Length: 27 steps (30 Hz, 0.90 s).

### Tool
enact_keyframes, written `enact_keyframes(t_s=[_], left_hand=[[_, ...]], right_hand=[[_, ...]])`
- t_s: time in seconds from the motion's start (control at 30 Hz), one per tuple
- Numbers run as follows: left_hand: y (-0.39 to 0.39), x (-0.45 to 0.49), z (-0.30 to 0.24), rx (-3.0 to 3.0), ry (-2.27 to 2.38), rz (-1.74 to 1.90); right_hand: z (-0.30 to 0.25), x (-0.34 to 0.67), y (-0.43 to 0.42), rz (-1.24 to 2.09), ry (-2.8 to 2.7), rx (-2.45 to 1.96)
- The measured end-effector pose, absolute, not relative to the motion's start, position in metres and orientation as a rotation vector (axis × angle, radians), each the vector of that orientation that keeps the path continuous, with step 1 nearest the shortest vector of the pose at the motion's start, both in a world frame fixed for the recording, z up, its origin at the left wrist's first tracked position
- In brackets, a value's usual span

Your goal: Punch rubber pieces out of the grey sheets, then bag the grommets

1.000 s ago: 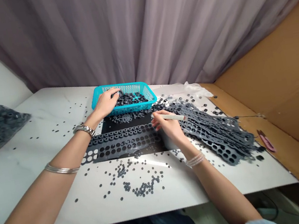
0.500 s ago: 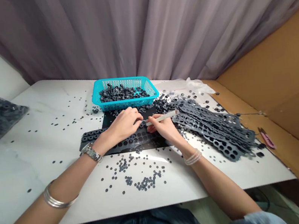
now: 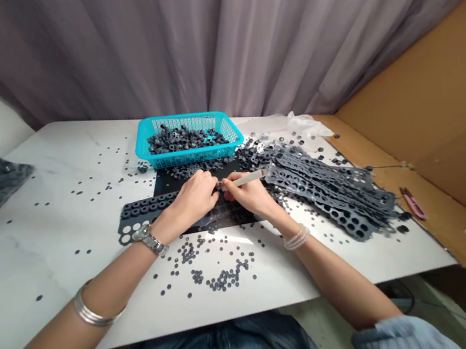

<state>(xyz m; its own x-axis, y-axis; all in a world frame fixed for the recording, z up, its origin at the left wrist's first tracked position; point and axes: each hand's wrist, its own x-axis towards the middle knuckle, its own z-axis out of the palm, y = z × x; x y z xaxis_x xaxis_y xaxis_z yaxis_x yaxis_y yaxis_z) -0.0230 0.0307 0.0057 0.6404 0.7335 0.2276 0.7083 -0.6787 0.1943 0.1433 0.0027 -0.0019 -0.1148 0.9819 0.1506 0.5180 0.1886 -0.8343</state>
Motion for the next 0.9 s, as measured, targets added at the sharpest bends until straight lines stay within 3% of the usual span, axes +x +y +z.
enact_keyframes(t_s=[0.9], left_hand=[[0.028,-0.027,-0.003,2.566,1.197,0.731]], right_hand=[[0.004,0.137,-0.005,0.679,-1.761,-1.506]])
